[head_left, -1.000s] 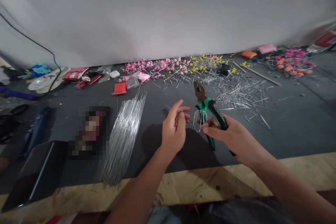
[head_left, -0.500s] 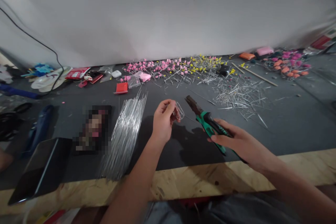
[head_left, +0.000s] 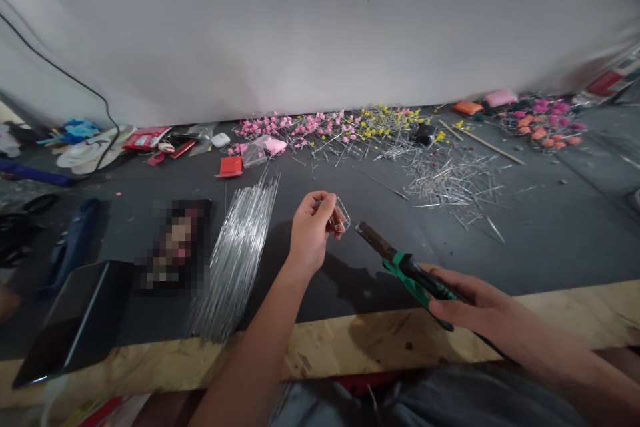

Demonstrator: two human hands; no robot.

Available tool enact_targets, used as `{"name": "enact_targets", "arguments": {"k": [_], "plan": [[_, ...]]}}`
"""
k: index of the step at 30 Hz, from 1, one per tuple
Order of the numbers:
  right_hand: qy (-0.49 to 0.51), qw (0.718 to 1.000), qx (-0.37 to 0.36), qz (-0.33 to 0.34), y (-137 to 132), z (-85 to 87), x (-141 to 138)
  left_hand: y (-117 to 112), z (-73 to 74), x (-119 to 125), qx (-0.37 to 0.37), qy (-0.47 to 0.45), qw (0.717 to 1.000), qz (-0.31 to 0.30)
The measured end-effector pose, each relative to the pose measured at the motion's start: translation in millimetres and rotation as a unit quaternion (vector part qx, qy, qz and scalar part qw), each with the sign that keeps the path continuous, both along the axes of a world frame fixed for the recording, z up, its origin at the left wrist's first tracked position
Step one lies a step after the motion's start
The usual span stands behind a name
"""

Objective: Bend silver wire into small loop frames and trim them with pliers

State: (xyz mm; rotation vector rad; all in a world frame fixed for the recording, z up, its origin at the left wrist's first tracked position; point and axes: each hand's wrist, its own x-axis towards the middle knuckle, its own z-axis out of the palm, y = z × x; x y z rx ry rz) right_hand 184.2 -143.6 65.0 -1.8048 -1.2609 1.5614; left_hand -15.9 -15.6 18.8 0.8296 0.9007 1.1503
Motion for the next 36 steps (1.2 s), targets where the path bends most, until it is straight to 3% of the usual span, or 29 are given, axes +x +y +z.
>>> {"name": "enact_targets", "arguments": {"k": [5,16,23,30,36], "plan": [[0.009,1.000,-0.003,0.024,-2.0,-6.1,-1.6,-2.4,0.1,1.9,0.003,0.003,1.000,-0.023],[-0.040,0.992,0.061,0.102,2.9,-8.7,-4.1,-3.1,-3.6,4.2,0.014,0.026,1.000,0.002],[-0.059,0.988,0.089,0.110,5.3,-13.0,-5.2,-2.5,-5.4,4.5,0.015,0.033,0.999,0.013],[-0.074,0.990,0.030,0.115,7.2,-16.3,-6.9,-2.4,-7.4,5.4,0.013,0.036,0.999,0.019],[-0.042,0.995,0.045,0.079,8.9,-25.4,-7.9,-1.2,-6.2,4.4,0.028,0.028,0.999,0.025]]}}
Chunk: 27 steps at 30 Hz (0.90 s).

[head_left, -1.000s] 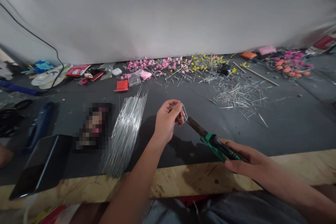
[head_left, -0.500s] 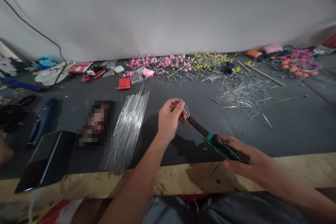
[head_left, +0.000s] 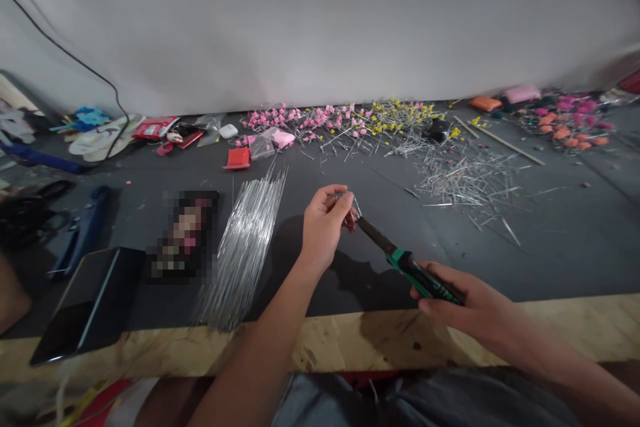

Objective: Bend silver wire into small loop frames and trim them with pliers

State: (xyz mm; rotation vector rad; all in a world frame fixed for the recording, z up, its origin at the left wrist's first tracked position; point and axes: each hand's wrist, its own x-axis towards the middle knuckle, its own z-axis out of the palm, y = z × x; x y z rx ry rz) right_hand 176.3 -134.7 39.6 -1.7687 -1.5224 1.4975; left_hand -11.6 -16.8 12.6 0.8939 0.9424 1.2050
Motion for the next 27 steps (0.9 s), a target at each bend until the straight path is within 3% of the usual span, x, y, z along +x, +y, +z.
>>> {"name": "enact_targets", "arguments": {"k": [5,13,17,19,24,27], "plan": [[0.035,0.999,0.010,-0.015,0.3,-0.7,-3.6,-0.5,1.2,-0.3,0.013,-0.010,1.000,0.017],[-0.049,0.998,0.030,0.026,4.1,0.3,-7.5,-0.6,-0.5,0.4,0.001,-0.015,1.000,0.022],[-0.049,0.998,0.049,0.009,14.7,1.1,-9.4,-0.2,-2.9,2.7,-0.019,-0.084,0.996,0.024],[-0.031,0.997,0.071,-0.013,23.0,1.9,-13.3,-2.7,-6.3,6.0,-0.026,-0.125,0.992,-0.018],[0.000,0.991,0.128,-0.050,40.8,1.2,-38.8,-16.7,-11.6,14.2,0.012,-0.134,0.970,-0.204],[0.029,0.987,0.151,-0.054,44.8,-4.1,-54.5,-22.4,-7.1,14.3,-0.006,-0.138,0.968,-0.209]]}}
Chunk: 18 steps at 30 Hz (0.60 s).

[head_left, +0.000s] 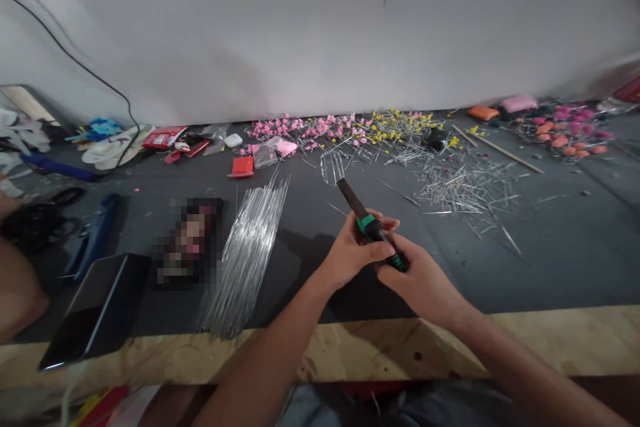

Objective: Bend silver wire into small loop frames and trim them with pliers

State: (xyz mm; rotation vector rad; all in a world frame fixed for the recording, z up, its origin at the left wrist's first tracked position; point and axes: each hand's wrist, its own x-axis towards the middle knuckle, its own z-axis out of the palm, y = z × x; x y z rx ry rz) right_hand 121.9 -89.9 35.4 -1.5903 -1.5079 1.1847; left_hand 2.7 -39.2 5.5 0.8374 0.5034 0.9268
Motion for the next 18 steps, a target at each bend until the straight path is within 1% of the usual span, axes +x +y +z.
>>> {"name": "enact_targets", "arguments": {"k": [2,5,8,11,12,15,18], "plan": [[0.018,1.000,0.008,0.002,0.4,-5.2,-5.6,-0.8,3.8,-1.3,-0.010,0.020,1.000,0.019],[0.042,0.999,0.011,-0.004,-0.7,-11.9,-9.1,0.5,6.7,-2.8,-0.014,0.043,0.999,0.030],[0.065,0.997,0.011,-0.038,-2.6,-14.4,-12.4,1.5,6.0,-3.2,-0.019,0.041,0.999,0.027],[0.043,0.996,-0.015,-0.076,-4.9,-13.2,-15.6,1.1,5.3,-3.4,-0.027,0.032,0.999,0.028],[0.027,0.997,-0.030,-0.073,-5.8,-12.4,-15.9,0.7,5.5,-3.4,-0.023,0.033,0.999,0.030],[-0.033,0.997,-0.067,-0.037,-8.6,-10.3,-14.2,-0.9,7.6,-2.7,0.002,0.048,0.998,0.047],[-0.064,0.996,-0.063,-0.012,-10.7,-8.7,-11.6,-2.8,9.6,-0.4,0.010,0.067,0.995,0.067]]}}
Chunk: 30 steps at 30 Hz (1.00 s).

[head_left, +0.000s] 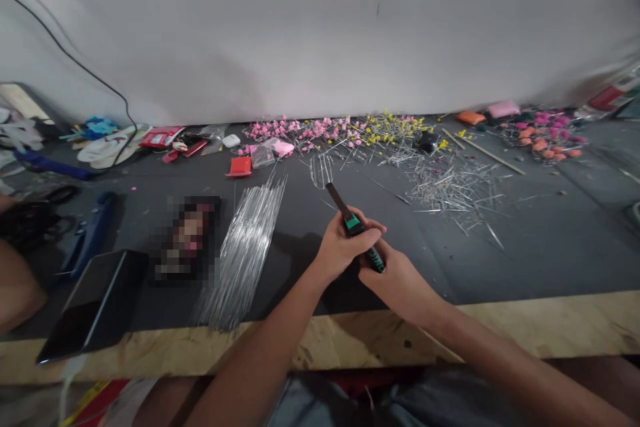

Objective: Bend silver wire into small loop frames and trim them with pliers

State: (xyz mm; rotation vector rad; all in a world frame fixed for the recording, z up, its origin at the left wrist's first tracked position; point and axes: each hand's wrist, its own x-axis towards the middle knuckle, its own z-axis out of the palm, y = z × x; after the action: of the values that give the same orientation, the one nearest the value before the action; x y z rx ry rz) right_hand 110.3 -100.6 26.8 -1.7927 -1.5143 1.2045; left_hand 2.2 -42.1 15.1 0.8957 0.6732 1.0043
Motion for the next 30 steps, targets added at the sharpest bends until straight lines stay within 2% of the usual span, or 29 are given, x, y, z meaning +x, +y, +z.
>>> {"name": "enact_targets", "arguments": {"k": [5,13,21,24,30], "plan": [[0.016,0.999,0.038,0.003,-0.9,0.2,-1.1,-4.3,0.3,4.1,0.012,0.005,1.000,0.015],[0.057,0.996,0.070,-0.018,-1.6,-14.0,-4.5,-12.1,4.4,5.6,0.039,0.022,0.999,0.028],[0.059,0.993,0.096,-0.021,-3.6,-11.0,-5.1,-12.1,-3.5,4.4,0.070,0.059,0.996,0.021],[0.077,0.994,0.075,-0.018,-3.2,-8.4,-2.7,-10.0,-4.5,1.8,0.064,0.064,0.996,0.004],[0.160,0.985,0.053,-0.047,-0.5,-0.2,12.1,0.1,-2.0,-1.6,0.052,-0.010,0.996,-0.066]]}}
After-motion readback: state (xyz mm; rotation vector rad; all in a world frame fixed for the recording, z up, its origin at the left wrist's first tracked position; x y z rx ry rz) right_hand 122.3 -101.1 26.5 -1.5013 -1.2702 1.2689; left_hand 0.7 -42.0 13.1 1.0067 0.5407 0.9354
